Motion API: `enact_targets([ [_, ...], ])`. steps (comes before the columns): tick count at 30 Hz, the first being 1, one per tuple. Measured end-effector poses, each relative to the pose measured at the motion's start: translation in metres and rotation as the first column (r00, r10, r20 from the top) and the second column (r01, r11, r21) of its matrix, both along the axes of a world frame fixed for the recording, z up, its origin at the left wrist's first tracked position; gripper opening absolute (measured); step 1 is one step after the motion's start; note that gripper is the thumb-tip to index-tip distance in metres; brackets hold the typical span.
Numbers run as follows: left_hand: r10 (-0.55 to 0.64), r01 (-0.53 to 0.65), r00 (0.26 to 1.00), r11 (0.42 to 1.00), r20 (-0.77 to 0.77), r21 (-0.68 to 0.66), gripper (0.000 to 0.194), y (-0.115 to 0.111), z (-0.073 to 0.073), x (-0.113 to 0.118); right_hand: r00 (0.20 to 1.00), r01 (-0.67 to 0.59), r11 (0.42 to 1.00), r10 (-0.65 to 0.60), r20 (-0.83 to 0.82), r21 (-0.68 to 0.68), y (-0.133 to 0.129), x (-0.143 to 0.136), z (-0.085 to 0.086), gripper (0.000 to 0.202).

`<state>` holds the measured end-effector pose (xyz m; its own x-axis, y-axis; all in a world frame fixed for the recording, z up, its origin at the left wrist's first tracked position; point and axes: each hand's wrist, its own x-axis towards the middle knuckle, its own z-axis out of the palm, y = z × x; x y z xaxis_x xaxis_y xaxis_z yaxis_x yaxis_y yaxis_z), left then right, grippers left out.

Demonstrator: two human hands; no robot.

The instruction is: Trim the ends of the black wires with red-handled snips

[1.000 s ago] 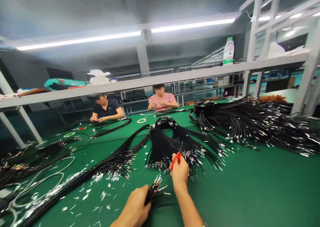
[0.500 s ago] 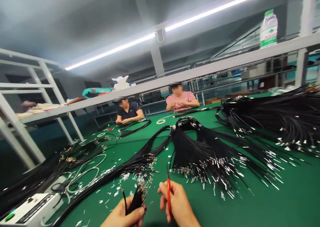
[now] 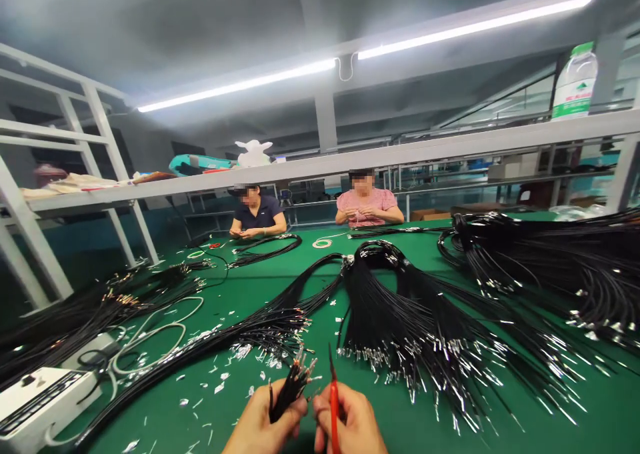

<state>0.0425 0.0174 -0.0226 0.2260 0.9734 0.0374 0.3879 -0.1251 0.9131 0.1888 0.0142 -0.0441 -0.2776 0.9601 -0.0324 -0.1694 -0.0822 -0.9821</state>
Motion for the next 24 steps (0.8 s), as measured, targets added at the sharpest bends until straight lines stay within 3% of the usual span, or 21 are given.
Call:
enact_targets([
  [2,-0.018,0.018,0.999,1.000,0.030,-0.010,0.022,0.000,0.001,0.000,1.000,-0.001,1.000,0.001,-0.021,-0.014,0.000,-0.002,0.000,0.046],
  [6,-0.087,0.091,0.993,0.995,0.075,-0.043,0.019,-0.002,0.003,-0.001,0.990,0.103,0.988,-0.113,-0.084,-0.114,0.002,-0.001,0.000,0.042],
  [8,-0.104,0.109,0.990,0.993,0.091,-0.050,0.017,-0.003,0.001,-0.001,0.992,0.088,0.988,-0.098,-0.077,-0.127,0.003,0.001,0.000,0.041],
  [12,-0.046,0.057,0.987,0.996,0.157,-0.070,0.022,-0.003,-0.001,-0.001,0.999,0.008,0.999,-0.009,-0.038,-0.038,0.000,0.002,-0.003,0.040],
  [15,0.012,0.044,0.951,0.984,0.308,-0.175,0.031,-0.004,0.001,-0.003,1.000,0.017,1.000,-0.016,-0.026,0.026,-0.003,-0.002,-0.002,0.034],
  [20,-0.064,0.252,0.859,0.917,0.508,-0.311,0.033,-0.005,0.005,-0.007,0.999,0.046,0.999,-0.046,-0.016,0.020,-0.005,-0.005,0.004,0.032],
  [24,-0.022,0.235,0.870,0.897,0.493,-0.374,0.027,-0.008,0.008,-0.005,0.986,0.115,0.985,-0.129,0.110,0.128,-0.011,-0.004,0.007,0.030],
])
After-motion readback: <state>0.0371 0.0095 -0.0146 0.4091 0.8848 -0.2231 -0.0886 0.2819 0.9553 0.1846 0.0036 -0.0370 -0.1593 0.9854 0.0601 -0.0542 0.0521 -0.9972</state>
